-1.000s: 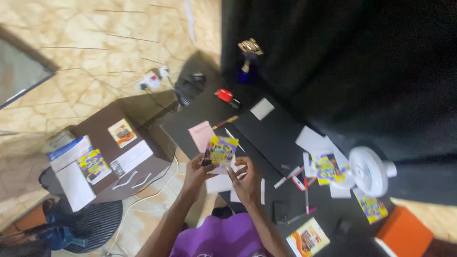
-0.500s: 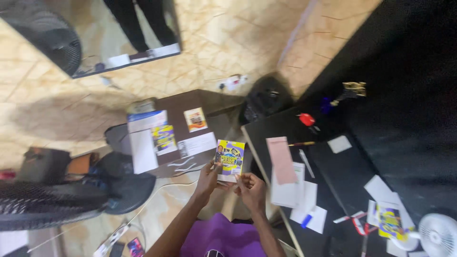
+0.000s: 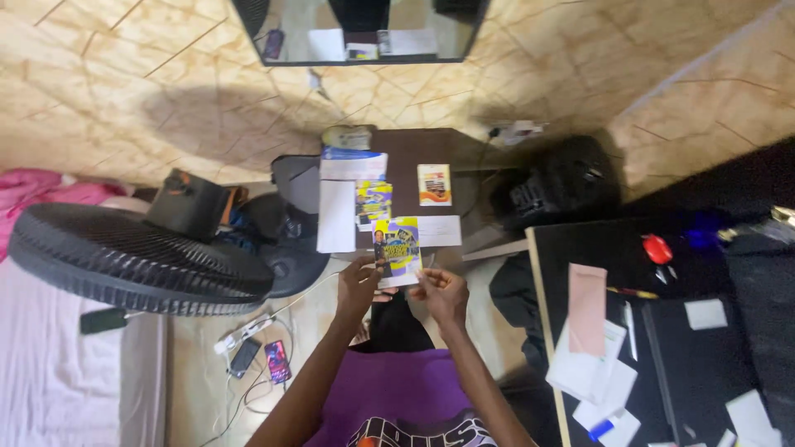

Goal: The person sorts through printed flyers and cards by hand, picking them up from a desk and a side table to inspect and organize them into stacks.

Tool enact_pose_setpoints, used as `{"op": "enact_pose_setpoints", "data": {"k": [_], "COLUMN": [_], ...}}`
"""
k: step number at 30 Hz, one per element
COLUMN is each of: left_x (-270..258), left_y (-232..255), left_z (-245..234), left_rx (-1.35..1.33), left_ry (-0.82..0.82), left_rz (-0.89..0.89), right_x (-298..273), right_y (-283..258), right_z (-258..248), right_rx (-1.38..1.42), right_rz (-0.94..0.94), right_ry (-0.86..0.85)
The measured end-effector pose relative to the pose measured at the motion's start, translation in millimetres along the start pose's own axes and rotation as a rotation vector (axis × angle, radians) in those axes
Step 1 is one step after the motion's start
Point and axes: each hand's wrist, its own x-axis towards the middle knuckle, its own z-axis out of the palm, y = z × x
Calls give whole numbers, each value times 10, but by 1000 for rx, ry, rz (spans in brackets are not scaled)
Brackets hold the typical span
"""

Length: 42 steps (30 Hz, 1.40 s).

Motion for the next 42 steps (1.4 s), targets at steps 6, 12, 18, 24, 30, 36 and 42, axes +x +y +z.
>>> {"op": "enact_pose_setpoints", "data": {"k": [6, 12, 18, 24, 30, 36, 42], "left_x": [213, 668, 1118, 1287, 1338, 1281, 1233], "left_y": [430, 581, 395, 245, 146, 42, 317], "left_z": [-246, -457, -507, -539, -616, -702, -716], "left_rx": [-58, 120, 173, 212, 155, 178, 96], "left_ry": [79, 84, 95, 69, 123, 136, 123], "left_rz": [-87, -197, -214, -271, -368, -407, -435], "right_x": [766, 1446, 2224, 2599, 2935, 2936, 2789], "right_y": [161, 344, 982, 848, 758, 700, 698], "right_z": [437, 738, 876, 1005, 1283, 1329, 1267], "right_rx": [144, 193, 244, 187, 67, -140, -128], "right_rz": [27, 140, 232, 303, 400, 424, 447], "right_ry": [-100, -99, -115, -79, -17, -39, -167]}}
